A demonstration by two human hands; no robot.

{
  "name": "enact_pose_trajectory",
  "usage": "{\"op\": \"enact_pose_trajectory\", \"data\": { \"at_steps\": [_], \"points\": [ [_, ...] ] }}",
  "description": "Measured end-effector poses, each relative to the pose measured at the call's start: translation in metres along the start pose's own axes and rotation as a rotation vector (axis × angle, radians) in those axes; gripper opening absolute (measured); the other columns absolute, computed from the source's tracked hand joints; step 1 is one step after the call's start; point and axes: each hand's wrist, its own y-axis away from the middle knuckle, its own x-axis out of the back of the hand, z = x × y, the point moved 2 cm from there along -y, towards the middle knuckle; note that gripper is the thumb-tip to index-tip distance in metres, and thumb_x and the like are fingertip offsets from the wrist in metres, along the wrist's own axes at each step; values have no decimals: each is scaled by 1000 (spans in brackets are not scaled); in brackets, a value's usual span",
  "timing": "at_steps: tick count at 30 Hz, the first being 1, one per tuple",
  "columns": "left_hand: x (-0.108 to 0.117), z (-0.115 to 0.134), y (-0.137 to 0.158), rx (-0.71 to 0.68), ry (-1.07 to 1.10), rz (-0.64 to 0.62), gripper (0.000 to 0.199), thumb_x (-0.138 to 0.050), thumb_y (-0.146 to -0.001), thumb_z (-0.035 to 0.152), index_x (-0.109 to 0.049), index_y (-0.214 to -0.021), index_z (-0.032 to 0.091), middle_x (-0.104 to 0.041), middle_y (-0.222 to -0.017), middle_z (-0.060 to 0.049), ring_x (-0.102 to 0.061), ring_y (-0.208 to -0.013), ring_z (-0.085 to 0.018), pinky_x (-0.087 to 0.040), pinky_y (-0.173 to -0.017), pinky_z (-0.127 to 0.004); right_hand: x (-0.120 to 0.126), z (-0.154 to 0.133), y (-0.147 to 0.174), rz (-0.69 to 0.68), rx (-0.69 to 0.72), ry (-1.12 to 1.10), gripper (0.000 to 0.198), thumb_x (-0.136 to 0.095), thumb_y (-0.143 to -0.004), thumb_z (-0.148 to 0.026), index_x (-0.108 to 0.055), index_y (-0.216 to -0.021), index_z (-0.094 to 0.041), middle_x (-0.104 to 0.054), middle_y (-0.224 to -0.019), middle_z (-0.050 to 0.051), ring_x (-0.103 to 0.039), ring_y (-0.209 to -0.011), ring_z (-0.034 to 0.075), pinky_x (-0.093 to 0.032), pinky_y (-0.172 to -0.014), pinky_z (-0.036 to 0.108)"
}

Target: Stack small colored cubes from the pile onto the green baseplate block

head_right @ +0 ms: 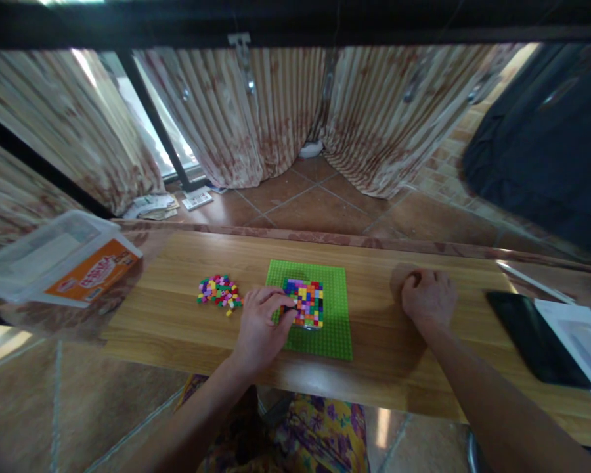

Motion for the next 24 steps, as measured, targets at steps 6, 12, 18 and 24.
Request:
{"op": "enact_pose_trajectory", "data": {
  "at_steps": [6,12,18,24],
  "points": [
    [0,1,-2,59,48,75,5,-61,-86,22,-66,-85,21,-63,-100,-6,-58,-99,-21,-44,-91,-39,0,0,1,21,-7,-22,43,-36,-89,-32,-66,-108,-9,-61,-107,21,-51,-96,27,-36,-83,37],
    [-12,2,-4,125,57,100,9,-65,-83,22,-62,-90,19,-58,-109,-9,-54,-107,-25,-44,-95,-44,-1,1,0,23,-1,-13,42,-36,-89,-32,-67,-105,-9,-61,-105,20,-51,-96,28,-36,-82,37],
    [-17,2,-3,109,70,122,7,-65,-83,21,-60,-88,19,-58,-107,-9,-54,-105,-24,-43,-94,-43,-1,1,0,10,-11,-21,42,-36,-90,-33,-67,-107,-9,-61,-107,19,-51,-97,27,-35,-82,36],
    [-21,4,-1,57,76,154,5,-63,-85,19,-58,-86,20,-60,-107,-8,-54,-104,-22,-42,-92,-41,-2,2,-1,10,-9,6,43,-35,-90,-34,-67,-107,-9,-61,-105,19,-52,-96,27,-36,-83,36]
  ]
}}
